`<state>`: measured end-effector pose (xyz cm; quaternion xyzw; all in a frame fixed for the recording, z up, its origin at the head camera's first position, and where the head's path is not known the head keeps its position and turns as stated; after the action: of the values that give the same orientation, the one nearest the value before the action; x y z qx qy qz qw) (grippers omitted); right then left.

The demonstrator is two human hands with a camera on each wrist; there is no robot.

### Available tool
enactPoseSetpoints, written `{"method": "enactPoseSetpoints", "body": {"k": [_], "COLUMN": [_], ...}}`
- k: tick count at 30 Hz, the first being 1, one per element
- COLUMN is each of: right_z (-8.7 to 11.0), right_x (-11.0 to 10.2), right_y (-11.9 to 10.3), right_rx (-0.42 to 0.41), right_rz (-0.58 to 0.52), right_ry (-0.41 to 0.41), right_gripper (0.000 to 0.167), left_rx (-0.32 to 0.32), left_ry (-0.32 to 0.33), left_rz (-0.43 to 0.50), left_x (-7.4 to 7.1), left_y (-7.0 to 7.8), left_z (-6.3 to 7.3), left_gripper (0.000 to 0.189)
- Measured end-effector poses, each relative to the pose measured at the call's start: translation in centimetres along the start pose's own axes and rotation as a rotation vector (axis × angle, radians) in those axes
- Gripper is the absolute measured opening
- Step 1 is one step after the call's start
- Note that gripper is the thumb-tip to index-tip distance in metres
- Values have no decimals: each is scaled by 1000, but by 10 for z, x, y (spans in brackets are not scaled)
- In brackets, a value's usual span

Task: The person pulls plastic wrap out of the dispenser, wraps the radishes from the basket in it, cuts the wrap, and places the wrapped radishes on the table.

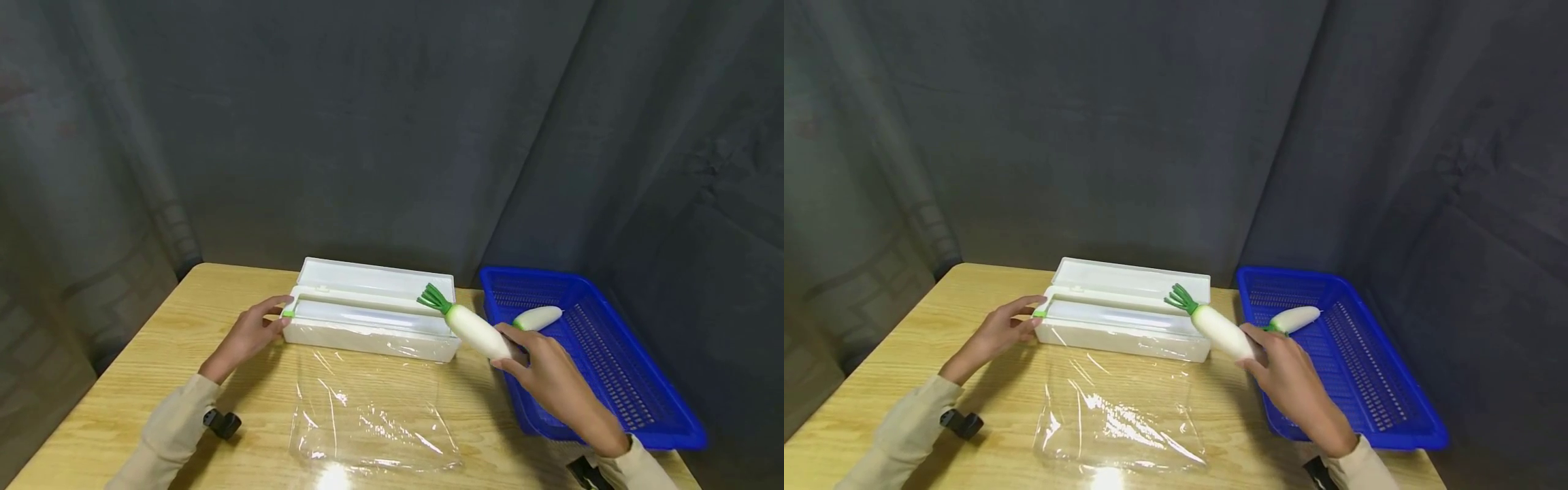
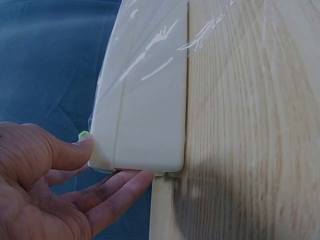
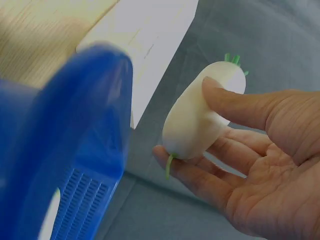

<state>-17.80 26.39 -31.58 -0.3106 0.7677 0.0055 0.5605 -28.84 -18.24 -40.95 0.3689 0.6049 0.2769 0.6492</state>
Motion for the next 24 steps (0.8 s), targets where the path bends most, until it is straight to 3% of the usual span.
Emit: {"method": "enactPoseSetpoints", "body": {"k": [10,17,24], "right_z": [-7,-11,-12], "right_x": [23,34,42], "right_y": [-26,-33,-37], "right_rx": [-64,-132,-142], "right_rz": [22,20,8], "right_ry": [-5,30,31], "right_gripper": [53,50,51], "left_rx": [-4,-14,-3], "left_ry": [2,3,8], "left_rz": [-1,-10,-21], "left_x": [0,1,-1], "left_y": [-1,-1,-2], "left_z": [2,2,1], "left_gripper": [47,48,48]}}
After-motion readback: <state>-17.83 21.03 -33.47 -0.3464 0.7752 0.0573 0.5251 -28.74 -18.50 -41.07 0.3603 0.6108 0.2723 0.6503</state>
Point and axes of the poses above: each hand's wrist, its own z-axis away from the middle knuckle, its own x-axis out of the palm, y = z × x, the point moved 5 cm from there along -z, towards the middle knuckle, and after that the axes turned 9 degrees about -x, right-handed, at the moved point
